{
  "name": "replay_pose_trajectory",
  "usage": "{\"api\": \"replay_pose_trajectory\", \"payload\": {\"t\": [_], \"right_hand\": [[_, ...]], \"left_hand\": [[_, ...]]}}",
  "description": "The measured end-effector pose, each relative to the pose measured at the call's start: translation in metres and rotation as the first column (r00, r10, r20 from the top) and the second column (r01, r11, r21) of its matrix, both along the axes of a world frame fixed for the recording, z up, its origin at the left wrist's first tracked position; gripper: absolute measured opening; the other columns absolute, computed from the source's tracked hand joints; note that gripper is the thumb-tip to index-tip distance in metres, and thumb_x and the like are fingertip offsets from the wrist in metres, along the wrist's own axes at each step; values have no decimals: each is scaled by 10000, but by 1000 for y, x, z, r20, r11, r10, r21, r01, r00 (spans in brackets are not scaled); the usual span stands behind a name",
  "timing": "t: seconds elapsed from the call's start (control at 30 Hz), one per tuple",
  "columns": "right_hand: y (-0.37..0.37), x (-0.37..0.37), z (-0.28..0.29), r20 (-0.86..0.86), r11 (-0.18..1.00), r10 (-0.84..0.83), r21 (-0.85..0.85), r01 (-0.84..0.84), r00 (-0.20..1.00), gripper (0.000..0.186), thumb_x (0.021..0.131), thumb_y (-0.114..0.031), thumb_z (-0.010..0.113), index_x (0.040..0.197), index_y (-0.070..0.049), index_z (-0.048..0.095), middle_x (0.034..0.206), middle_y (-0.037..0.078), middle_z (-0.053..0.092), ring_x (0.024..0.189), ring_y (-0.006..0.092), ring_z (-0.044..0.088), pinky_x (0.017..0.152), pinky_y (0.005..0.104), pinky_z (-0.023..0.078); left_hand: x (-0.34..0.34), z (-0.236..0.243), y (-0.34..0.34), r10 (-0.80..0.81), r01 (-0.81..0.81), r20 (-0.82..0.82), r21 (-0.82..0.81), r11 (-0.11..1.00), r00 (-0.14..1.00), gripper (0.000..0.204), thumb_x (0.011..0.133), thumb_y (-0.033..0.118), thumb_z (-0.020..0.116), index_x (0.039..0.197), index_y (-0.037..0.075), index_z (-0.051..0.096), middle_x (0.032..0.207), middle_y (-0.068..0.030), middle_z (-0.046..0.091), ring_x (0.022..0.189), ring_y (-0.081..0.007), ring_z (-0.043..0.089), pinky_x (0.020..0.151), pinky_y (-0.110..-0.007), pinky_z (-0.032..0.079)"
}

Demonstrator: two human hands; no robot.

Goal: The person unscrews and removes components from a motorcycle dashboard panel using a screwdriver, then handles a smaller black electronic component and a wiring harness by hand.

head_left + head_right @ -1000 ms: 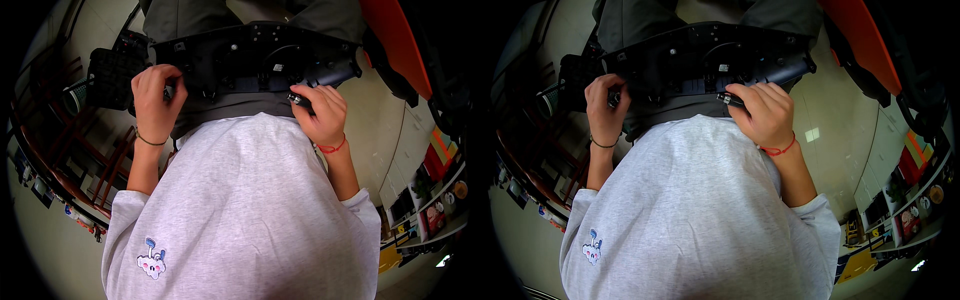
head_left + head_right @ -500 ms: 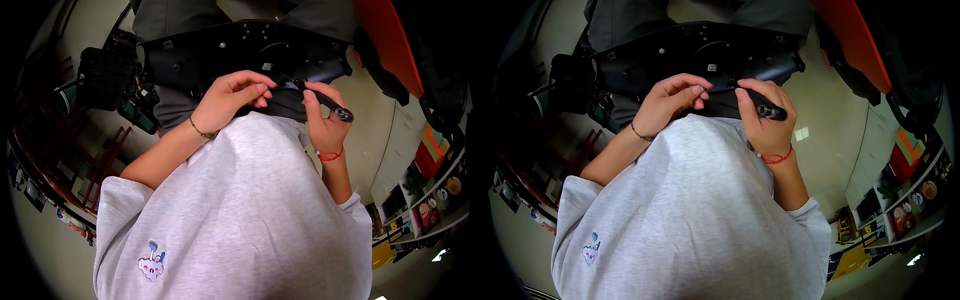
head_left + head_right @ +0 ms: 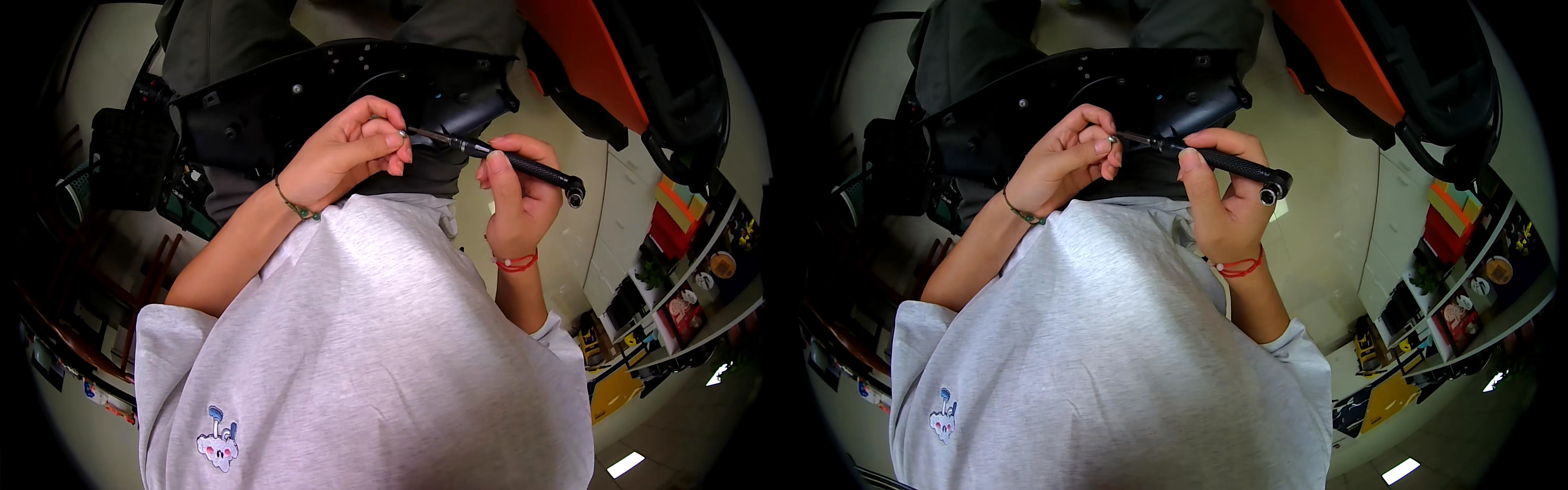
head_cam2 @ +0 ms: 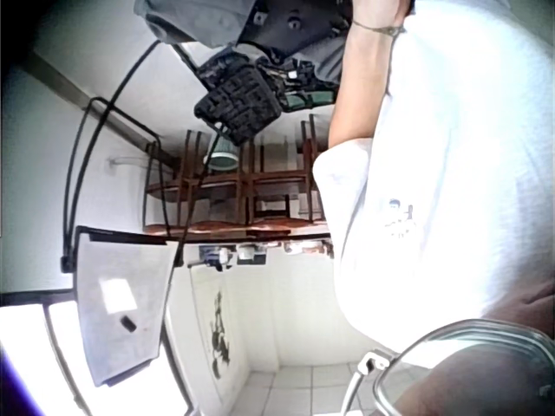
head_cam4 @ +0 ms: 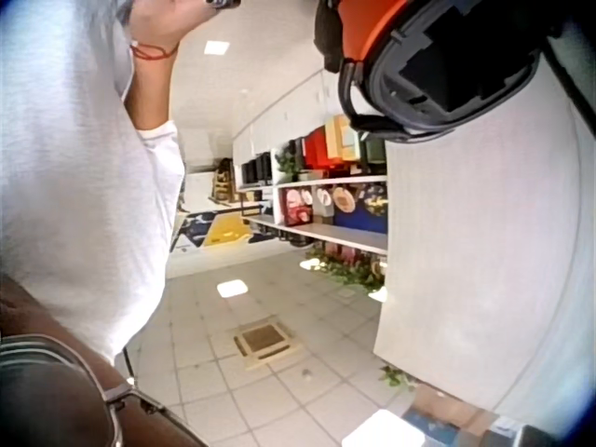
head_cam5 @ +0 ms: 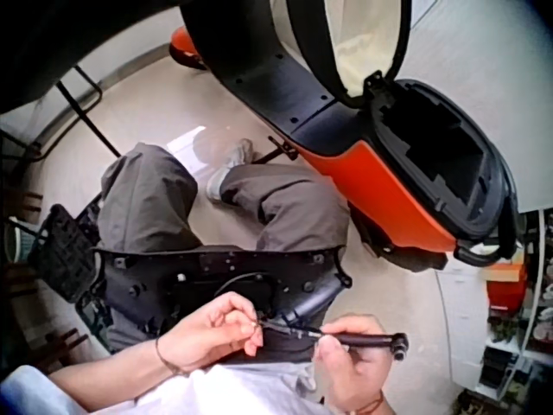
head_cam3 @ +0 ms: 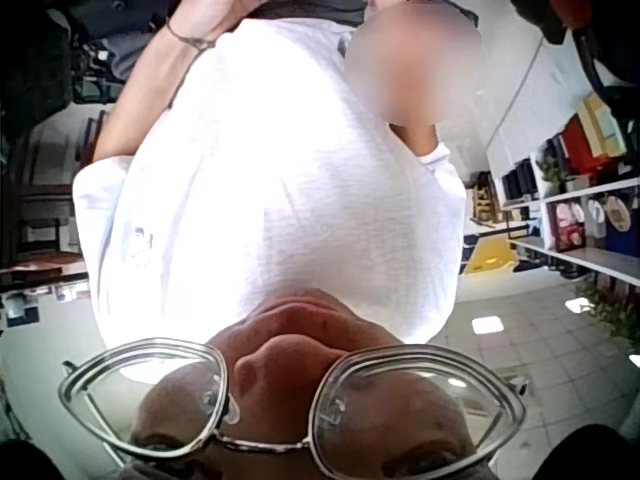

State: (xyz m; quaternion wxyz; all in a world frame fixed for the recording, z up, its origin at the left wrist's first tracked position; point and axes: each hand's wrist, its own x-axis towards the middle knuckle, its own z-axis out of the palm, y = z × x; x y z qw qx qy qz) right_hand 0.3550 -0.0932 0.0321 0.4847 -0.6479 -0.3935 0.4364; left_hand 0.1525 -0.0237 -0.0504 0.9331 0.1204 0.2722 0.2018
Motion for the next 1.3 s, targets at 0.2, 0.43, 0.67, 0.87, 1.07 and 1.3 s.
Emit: {"api": "replay_pose_trajectory", "payload": {"t": [0.2,0.43,0.67,0.87,1.07,1.3], "right_hand": [[1,4,-1,-133,1000,-26,-9,25,991,157,942,19,633,1094,29,596,922,85,628,739,99,599,671,227,486],[0,1,0,-134,999,-32,-1,32,990,148,944,25,632,1089,28,602,895,76,632,743,100,608,669,225,492],[-4,-6,-5,31,998,-34,51,32,999,200,893,37,721,1069,33,626,913,91,658,751,114,645,686,222,517],[-8,0,-13,204,985,43,156,-76,978,273,807,33,806,1032,0,655,905,95,690,791,164,647,722,261,501],[-5,0,-14,298,959,72,241,-148,952,293,793,7,827,1028,-9,653,899,99,711,793,195,663,718,283,517],[-6,-4,-22,366,952,23,275,-132,930,309,787,-2,832,1027,-15,638,906,114,716,751,221,672,668,306,523]], "left_hand": [[-2,-1,1,-1,1,-20,1,1000,1000,139,1009,121,623,1133,72,583,959,-50,663,843,-107,628,822,-275,525],[-1,0,2,-10,10,-18,-21,1000,1000,141,1010,146,634,1124,68,606,953,-34,660,853,-104,630,830,-269,528],[-1,-9,0,53,-49,48,-94,994,997,168,1007,132,635,1149,42,627,981,-47,694,861,-99,665,842,-256,555],[-2,-8,1,83,-75,50,-142,987,995,177,1003,121,638,1163,46,630,981,-41,690,870,-104,667,847,-250,556],[0,-6,0,113,-95,90,-178,979,990,178,1003,104,631,1172,48,631,991,-44,687,879,-106,667,856,-255,560],[11,-6,-1,162,-117,114,-324,939,980,190,1028,98,573,1202,32,613,962,-25,672,875,-86,640,828,-260,527]]}}
